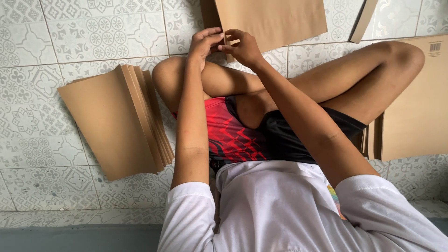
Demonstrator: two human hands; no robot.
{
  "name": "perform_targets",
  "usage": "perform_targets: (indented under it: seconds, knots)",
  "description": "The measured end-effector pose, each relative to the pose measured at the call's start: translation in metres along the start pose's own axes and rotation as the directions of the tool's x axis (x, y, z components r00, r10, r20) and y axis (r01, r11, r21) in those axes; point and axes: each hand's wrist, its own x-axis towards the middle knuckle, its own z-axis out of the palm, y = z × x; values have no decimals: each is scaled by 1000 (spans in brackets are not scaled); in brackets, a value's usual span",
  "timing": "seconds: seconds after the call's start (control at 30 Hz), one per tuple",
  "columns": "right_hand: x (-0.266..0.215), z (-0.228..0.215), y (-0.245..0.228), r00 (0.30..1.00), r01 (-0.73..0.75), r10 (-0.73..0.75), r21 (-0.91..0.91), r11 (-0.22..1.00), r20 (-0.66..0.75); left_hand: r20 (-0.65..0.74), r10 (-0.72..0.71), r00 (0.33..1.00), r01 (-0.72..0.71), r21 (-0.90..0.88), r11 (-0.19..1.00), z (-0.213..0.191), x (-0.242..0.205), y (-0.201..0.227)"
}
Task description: Folding flat cardboard sheets and stacking them on the floor.
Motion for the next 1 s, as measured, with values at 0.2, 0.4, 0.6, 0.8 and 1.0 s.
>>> perform_targets:
  seconds: [0.2,0.4,0.6,0.8,1.0]
  knots:
    - [-9,-2,-3,998,-28,31,47,999,-61,20,-8,1000,8,6,1000,0,3,-1]
    - [-7,-3,4,980,-194,201,264,945,-2,57,1,998,2,-46,999,2,5,-2]
    - [-10,-4,-14,948,-307,318,369,877,33,-20,2,1000,0,57,998,4,6,-3]
    - [-11,-6,-29,934,-344,355,355,869,34,-51,15,999,-11,87,996,4,10,-7]
    - [-3,-9,-28,961,-273,275,294,916,37,-39,26,999,-22,114,993,2,14,-10]
